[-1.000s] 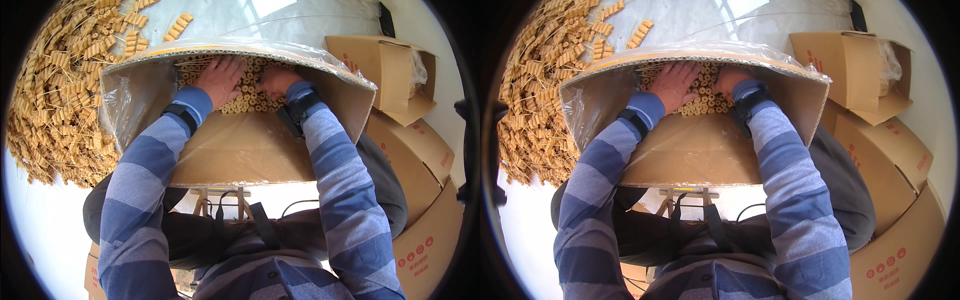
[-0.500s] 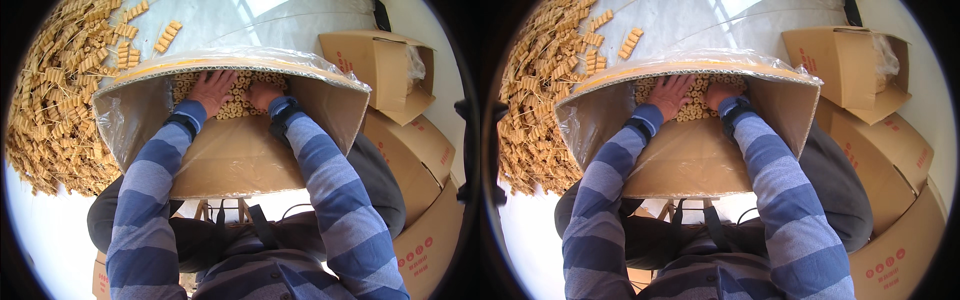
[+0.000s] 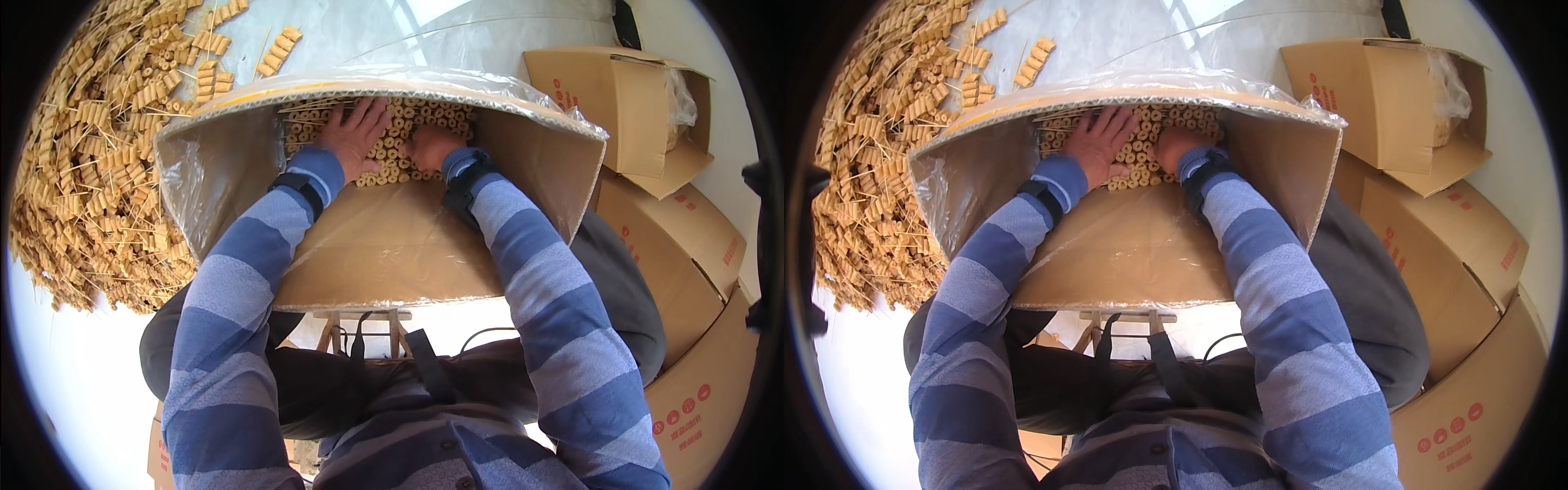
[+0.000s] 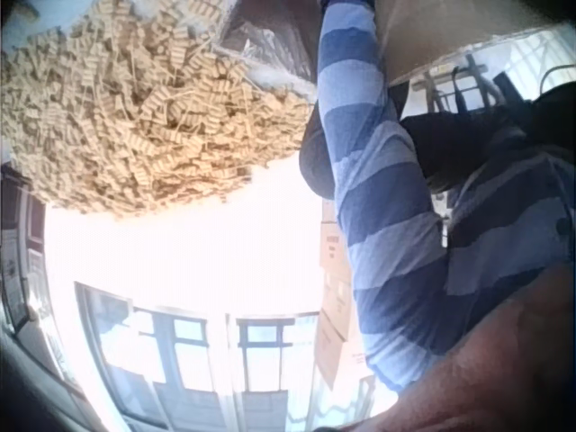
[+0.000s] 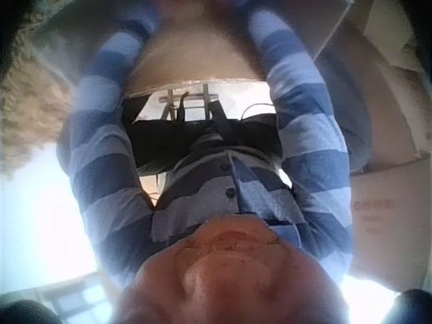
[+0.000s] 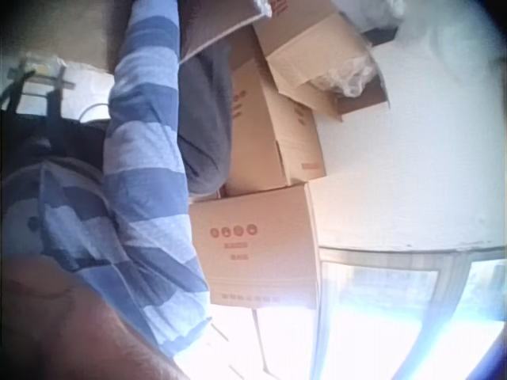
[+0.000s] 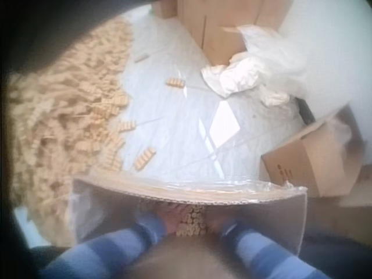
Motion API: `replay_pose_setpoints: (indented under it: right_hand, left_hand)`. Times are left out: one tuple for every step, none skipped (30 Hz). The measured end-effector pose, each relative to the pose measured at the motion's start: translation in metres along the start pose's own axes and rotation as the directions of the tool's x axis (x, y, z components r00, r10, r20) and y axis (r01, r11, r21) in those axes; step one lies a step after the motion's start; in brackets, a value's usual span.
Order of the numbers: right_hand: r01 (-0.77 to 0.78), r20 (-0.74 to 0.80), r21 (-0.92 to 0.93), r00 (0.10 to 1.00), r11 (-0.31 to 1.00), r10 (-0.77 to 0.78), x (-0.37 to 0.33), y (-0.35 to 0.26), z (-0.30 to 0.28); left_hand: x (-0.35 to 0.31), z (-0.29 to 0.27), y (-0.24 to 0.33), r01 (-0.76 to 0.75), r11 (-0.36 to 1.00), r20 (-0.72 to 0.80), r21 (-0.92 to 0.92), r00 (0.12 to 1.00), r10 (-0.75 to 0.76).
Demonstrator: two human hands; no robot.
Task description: The person picks up small cylindrical snacks and wooden skewers, threads the snacks onto the skewers, and places the completed skewers into a cardboard box. The process is repeated continuously.
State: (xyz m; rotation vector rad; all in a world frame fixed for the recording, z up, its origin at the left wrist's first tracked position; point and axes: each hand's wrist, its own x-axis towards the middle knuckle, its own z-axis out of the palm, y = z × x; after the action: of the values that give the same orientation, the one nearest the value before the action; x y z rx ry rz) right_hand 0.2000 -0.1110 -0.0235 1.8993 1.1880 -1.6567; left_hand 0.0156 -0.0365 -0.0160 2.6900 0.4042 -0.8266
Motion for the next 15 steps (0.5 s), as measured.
replay_pose_setpoints:
  right_hand:
    - [0.018, -0.035, -0.053, 0.999, 0.998, -0.02, -0.0005, 0.0012, 0.0026]
    - [0.027, -0.062, -0.022, 0.998, 0.999, -0.029, -0.0013, 0.0025, 0.0056]
    - [0.0, -0.038, -0.012, 0.999, 1.0, -0.001, -0.0002, 0.0024, 0.0066]
    - [-0.018, -0.046, -0.009, 0.999, 1.0, 0.018, 0.0007, 0.0022, 0.0073]
    - [0.008, -0.056, -0.059, 0.998, 0.998, -0.012, 0.0005, 0.002, 0.0082]
    - [0.035, -0.093, -0.112, 0.995, 0.993, -0.046, 0.0002, 0.0016, 0.009]
    - [0.056, -0.132, -0.167, 0.988, 0.984, -0.079, 0.0, 0.0015, 0.0089]
    - [0.039, -0.124, -0.168, 0.99, 0.985, -0.06, -0.0004, 0.0013, 0.009]
    - [0.019, -0.112, -0.169, 0.993, 0.985, -0.038, -0.0012, 0.001, 0.0095]
    - [0.007, -0.1, -0.182, 0.995, 0.983, -0.026, -0.0021, 0.0006, 0.01]
    - [0.014, -0.133, -0.165, 0.99, 0.986, -0.036, -0.0032, 0.0001, 0.0107]
    - [0.027, -0.162, -0.159, 0.985, 0.987, -0.054, -0.0045, -0.0008, 0.0117]
    - [0.042, -0.193, -0.155, 0.979, 0.987, -0.072, -0.0052, -0.002, 0.0122]
    - [0.038, -0.187, -0.177, 0.98, 0.983, -0.072, -0.006, -0.0032, 0.0126]
    - [0.041, -0.186, -0.202, 0.979, 0.978, -0.08, -0.0055, -0.0056, 0.0119]
  left_hand:
    - [0.0007, 0.0015, 0.0007, 0.001, 1.0, -0.002, 0.006, 1.0, -0.001]
    - [0.0009, 0.0035, 0.0018, -0.002, 1.0, 0.029, 0.014, 1.0, 0.001]
    - [0.0007, 0.0053, 0.0012, -0.005, 0.999, 0.009, 0.038, 1.0, 0.005]
    - [0.0015, 0.0068, 0.0013, -0.011, 0.999, -0.035, 0.036, 0.999, 0.012]
    - [0.0017, 0.0077, 0.0009, -0.009, 0.999, -0.016, 0.046, 1.0, 0.01]
    - [0.0019, 0.0083, 0.0002, -0.005, 0.997, -0.004, 0.073, 1.0, 0.005]
    - [0.0017, 0.0086, 0.0, -0.009, 0.998, -0.002, 0.06, 1.0, 0.009]
    - [0.0014, 0.0087, -0.0002, -0.009, 0.999, 0.023, 0.047, 1.0, 0.008]
    - [0.0011, 0.0085, 0.0004, -0.009, 0.998, 0.015, 0.056, 1.0, 0.008]
    - [0.0005, 0.0079, 0.0008, -0.01, 0.998, -0.012, 0.062, 1.0, 0.011]
    - [-0.0002, 0.0071, 0.0019, -0.004, 0.999, -0.004, 0.043, 1.0, 0.004]
    - [-0.0019, 0.0063, 0.0029, -0.002, 0.998, -0.011, 0.058, 1.0, 0.003]
    - [-0.0023, 0.0049, 0.0038, 0.0, 0.997, -0.031, 0.073, 1.0, 0.003]
    - [-0.003, 0.0035, 0.0036, 0.004, 0.996, -0.022, 0.088, 1.0, -0.002]
    - [-0.002, 0.0014, 0.0039, 0.008, 0.997, -0.002, 0.08, 1.0, -0.008]
